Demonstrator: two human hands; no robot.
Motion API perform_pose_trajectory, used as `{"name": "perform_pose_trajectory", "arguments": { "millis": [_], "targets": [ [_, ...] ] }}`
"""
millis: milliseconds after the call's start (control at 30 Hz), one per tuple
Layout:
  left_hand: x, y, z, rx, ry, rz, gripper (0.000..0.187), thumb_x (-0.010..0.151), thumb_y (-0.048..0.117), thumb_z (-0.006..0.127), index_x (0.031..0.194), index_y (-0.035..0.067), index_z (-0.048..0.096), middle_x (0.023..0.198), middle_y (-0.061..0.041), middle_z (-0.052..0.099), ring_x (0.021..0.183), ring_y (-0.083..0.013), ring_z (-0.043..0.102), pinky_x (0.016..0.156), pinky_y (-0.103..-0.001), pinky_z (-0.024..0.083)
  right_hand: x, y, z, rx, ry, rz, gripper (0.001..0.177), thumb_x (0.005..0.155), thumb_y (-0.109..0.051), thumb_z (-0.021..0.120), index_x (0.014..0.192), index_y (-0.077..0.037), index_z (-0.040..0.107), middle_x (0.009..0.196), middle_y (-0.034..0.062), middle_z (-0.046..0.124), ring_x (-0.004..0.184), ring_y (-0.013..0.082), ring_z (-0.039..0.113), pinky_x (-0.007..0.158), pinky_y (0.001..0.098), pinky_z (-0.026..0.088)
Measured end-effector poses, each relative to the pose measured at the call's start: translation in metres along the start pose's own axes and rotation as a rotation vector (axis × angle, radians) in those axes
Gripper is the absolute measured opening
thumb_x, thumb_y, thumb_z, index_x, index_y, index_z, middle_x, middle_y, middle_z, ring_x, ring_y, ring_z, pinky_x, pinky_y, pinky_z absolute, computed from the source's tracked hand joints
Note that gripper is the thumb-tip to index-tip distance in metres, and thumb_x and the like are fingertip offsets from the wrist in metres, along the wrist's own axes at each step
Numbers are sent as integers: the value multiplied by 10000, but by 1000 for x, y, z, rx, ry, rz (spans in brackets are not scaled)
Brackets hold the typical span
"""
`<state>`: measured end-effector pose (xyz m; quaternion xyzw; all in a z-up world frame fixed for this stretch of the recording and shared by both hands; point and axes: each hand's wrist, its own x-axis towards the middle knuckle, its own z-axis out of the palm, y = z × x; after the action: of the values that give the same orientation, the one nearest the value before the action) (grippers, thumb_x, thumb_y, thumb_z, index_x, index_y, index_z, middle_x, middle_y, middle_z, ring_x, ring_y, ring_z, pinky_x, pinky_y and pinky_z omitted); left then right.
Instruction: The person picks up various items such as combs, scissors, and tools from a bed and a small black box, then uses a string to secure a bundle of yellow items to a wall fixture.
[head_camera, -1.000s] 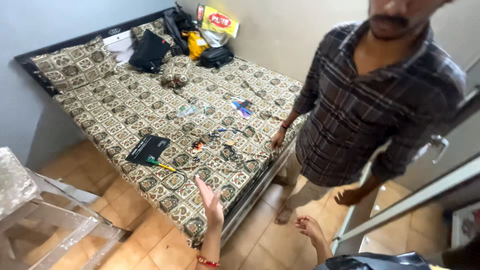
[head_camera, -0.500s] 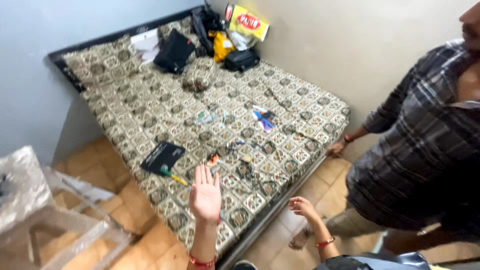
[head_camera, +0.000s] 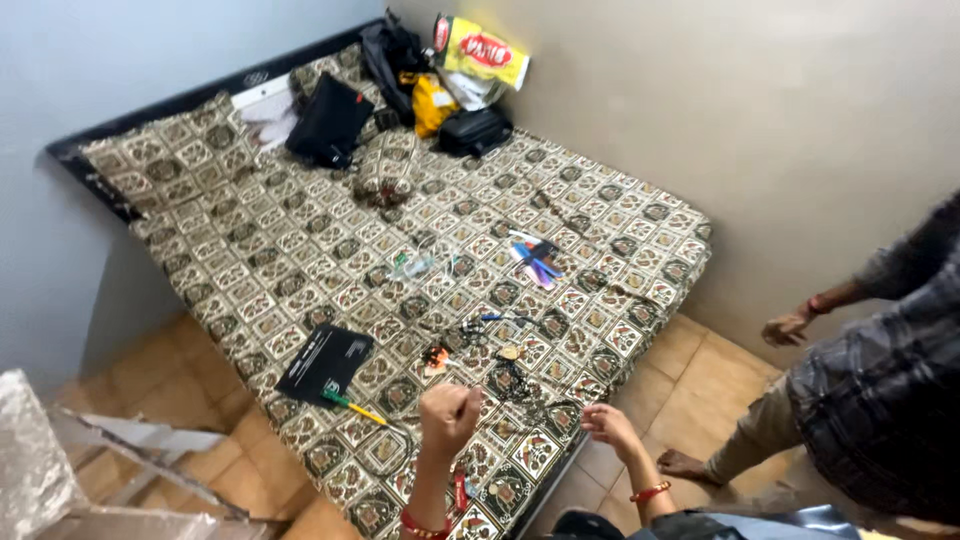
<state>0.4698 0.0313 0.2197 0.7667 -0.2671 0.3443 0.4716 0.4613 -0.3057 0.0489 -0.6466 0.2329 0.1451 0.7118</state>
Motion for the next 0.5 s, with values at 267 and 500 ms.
{"name": "perform_pose_trajectory", "arguments": {
  "millis": [267, 500],
  "targets": [
    [-20, -26, -57, 261, 94, -132, 415, 955, 282, 605, 582, 100, 596, 515, -13, 551, 455, -152, 505, 471, -338, 393, 82, -15, 49, 12, -188, 39, 247, 963, -83, 511, 1149, -34, 666, 934, 93, 747, 791, 187, 702, 709, 341, 593],
    [-54, -72, -41, 329, 310, -306, 495, 979, 292, 500, 514, 177, 625, 401, 46, 516, 354, -78, 446, 378, -295, 358, 136, -54, 108, -154, -384, 97, 236, 947, -53, 533, 1143, -57, 664, 898, 76, 749, 730, 152, 687, 611, 278, 553]
  ]
}}
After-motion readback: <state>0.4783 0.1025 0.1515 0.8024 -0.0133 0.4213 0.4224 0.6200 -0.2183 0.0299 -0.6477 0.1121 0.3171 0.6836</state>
